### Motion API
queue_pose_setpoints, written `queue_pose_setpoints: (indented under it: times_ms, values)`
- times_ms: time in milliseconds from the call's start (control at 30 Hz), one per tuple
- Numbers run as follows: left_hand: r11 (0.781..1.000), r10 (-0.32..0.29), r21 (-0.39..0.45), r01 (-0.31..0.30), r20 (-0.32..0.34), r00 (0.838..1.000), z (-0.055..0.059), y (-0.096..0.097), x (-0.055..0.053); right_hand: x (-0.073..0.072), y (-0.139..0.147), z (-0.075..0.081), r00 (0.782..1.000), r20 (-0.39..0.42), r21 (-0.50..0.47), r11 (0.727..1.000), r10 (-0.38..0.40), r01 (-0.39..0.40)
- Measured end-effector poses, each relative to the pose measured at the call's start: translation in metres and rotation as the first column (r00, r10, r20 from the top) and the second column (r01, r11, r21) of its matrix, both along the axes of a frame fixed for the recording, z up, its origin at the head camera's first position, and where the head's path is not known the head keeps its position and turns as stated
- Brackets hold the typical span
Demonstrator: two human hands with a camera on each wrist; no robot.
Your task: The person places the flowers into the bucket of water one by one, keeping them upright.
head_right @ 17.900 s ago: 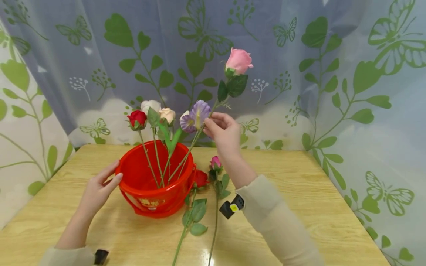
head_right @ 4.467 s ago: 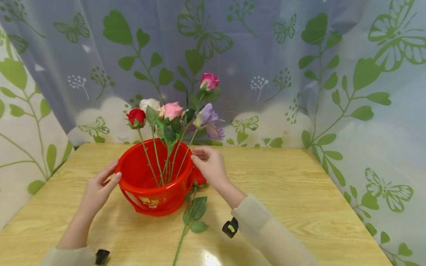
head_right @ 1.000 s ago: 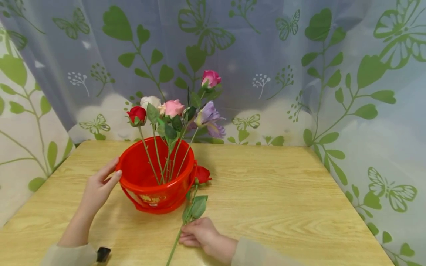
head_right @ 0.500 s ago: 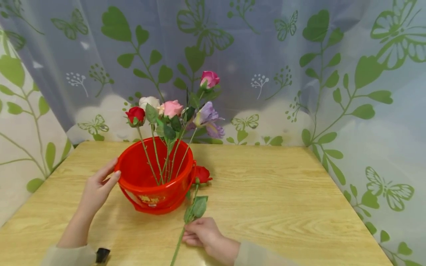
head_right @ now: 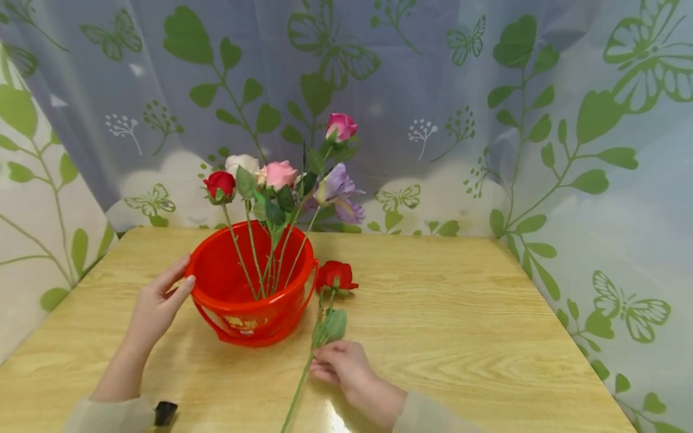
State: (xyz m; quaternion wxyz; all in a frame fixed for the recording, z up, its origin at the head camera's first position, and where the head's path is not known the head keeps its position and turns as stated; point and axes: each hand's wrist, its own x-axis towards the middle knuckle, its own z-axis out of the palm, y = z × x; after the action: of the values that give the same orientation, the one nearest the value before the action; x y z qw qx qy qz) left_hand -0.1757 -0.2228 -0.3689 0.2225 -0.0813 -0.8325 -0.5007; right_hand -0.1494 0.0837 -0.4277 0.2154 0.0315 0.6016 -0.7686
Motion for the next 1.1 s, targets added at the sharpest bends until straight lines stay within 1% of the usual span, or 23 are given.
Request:
queue_pose_setpoints:
  times_ms: [100, 233, 300, 400, 500, 600, 700, 767, 933, 1100]
  values:
    - [1.000, -0.001, 0.003, 0.001, -0.003, 1.000, 0.000, 0.000, 0.000, -0.003, 0.005, 0.005, 1.000, -0.012, -0.008, 1.000, -0.012, 0.012]
    - [1.000, -0.004, -0.010, 0.004, -0.002, 1.000, 0.000, 0.000, -0.001, -0.009, 0.011, 0.012, 0.997, -0.057, -0.003, 0.999, -0.043, 0.043]
    - [1.000, -0.002, -0.014, 0.002, 0.001, 1.000, 0.000, 0.000, -0.001, -0.012, 0.015, 0.016, 0.994, -0.083, 0.005, 0.998, -0.066, 0.066]
    - [1.000, 0.001, -0.015, -0.001, 0.007, 1.000, 0.001, 0.000, 0.000, -0.017, 0.019, 0.023, 0.987, -0.104, 0.016, 0.992, -0.120, 0.122]
    - [1.000, 0.002, -0.007, -0.002, 0.012, 1.000, 0.003, 0.000, 0.001, -0.021, 0.023, 0.031, 0.975, -0.124, 0.012, 0.982, -0.185, 0.188]
    - [1.000, -0.002, 0.001, 0.002, 0.014, 1.000, 0.004, 0.001, 0.001, -0.026, 0.028, 0.041, 0.957, -0.142, -0.012, 0.967, -0.253, 0.254]
    - [1.000, -0.004, -0.005, 0.004, 0.017, 1.000, 0.004, 0.001, 0.001, -0.029, 0.033, 0.051, 0.938, -0.172, -0.030, 0.954, -0.300, 0.299]
    - [1.000, -0.002, -0.013, 0.002, 0.018, 1.000, 0.004, 0.000, 0.001, -0.031, 0.036, 0.059, 0.929, -0.195, -0.040, 0.949, -0.314, 0.312]
    - [1.000, 0.000, -0.027, 0.000, 0.018, 1.000, 0.002, -0.001, 0.001, -0.035, 0.041, 0.080, 0.917, -0.251, -0.052, 0.950, -0.311, 0.308]
    - [1.000, 0.002, -0.019, -0.002, 0.014, 1.000, 0.003, 0.000, 0.001, -0.043, 0.037, 0.101, 0.905, -0.296, -0.069, 0.952, -0.306, 0.299]
